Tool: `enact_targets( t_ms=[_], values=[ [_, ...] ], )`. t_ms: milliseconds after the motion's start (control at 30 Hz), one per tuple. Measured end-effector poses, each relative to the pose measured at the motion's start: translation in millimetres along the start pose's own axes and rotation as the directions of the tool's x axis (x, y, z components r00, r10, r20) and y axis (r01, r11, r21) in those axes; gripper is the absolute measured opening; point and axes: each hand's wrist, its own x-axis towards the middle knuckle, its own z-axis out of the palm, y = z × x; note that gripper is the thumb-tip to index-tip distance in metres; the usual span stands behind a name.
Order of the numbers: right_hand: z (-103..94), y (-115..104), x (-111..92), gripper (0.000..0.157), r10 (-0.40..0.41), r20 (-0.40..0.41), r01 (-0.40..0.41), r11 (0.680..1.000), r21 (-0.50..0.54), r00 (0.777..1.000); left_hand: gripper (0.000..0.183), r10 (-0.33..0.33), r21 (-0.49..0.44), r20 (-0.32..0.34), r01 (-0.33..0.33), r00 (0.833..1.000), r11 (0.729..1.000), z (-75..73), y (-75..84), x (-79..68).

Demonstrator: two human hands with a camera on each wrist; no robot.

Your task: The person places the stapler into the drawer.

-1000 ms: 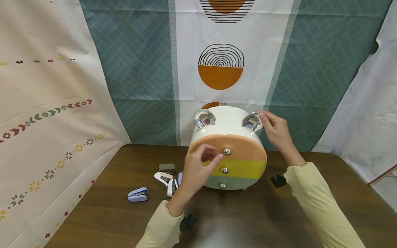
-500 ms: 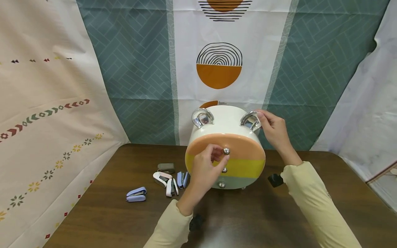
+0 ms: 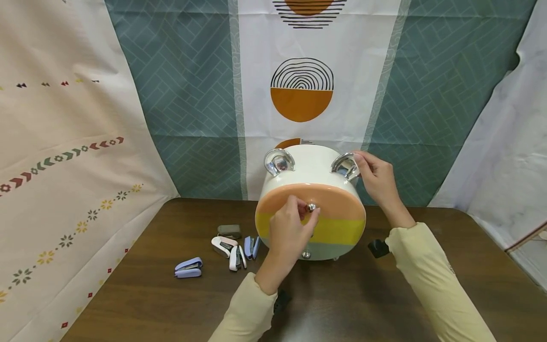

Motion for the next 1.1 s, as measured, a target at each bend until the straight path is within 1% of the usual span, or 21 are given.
enact_targets(
  t_ms=[167, 333, 533, 667, 767, 800, 867, 1000, 1100],
  values=[
    [0.2, -1, 0, 0.029, -0.009, -0.010, 0.009, 1.000, 0.002, 1.000, 0.031, 0.009, 0.128, -0.032, -0.004, 0.999, 0.992, 1.6, 5.7, 1.3],
    [-0.4, -1, 0, 0.029, -0.001, -0.012, 0.001, 1.000, 0.003, 1.000, 0.035, 0.023, 0.212, -0.056, -0.010, 0.998, 0.977, 3.7, 8.6, 2.8],
    [0.0, 0, 0, 0.027, 0.007, -0.016, -0.007, 1.000, 0.009, 1.000, 0.039, 0.062, 0.324, -0.107, -0.025, 0.992, 0.946, 6.6, 11.1, 3.4],
    [1.4, 0, 1, 0.026, 0.005, -0.017, -0.005, 1.000, 0.011, 1.000, 0.043, 0.070, 0.380, -0.120, -0.020, 0.990, 0.925, 6.4, 12.1, 3.2],
    [0.8, -4, 0, 0.025, 0.006, -0.020, -0.006, 1.000, 0.000, 1.000, 0.044, 0.078, 0.390, -0.126, -0.023, 0.989, 0.920, 6.6, 11.6, 3.8],
    [-0.2, -9, 0, 0.025, 0.005, -0.021, -0.005, 1.000, 0.001, 1.000, 0.044, 0.082, 0.386, -0.128, -0.026, 0.988, 0.922, 6.8, 11.3, 4.3],
    [-2.2, -18, -2, 0.024, 0.001, -0.023, -0.001, 1.000, 0.002, 1.000, 0.043, 0.091, 0.372, -0.137, -0.034, 0.986, 0.928, 7.6, 10.4, 5.4],
    [-6.2, -37, -5, 0.024, -0.009, -0.015, 0.009, 1.000, 0.021, 1.000, 0.039, 0.083, 0.321, -0.150, -0.031, 0.985, 0.947, 8.9, 8.8, 7.6],
    [-7.2, -40, -5, 0.025, -0.004, -0.005, 0.004, 1.000, 0.019, 1.000, 0.037, 0.076, 0.298, -0.149, -0.028, 0.986, 0.954, 9.8, 7.7, 8.4]
  ],
)
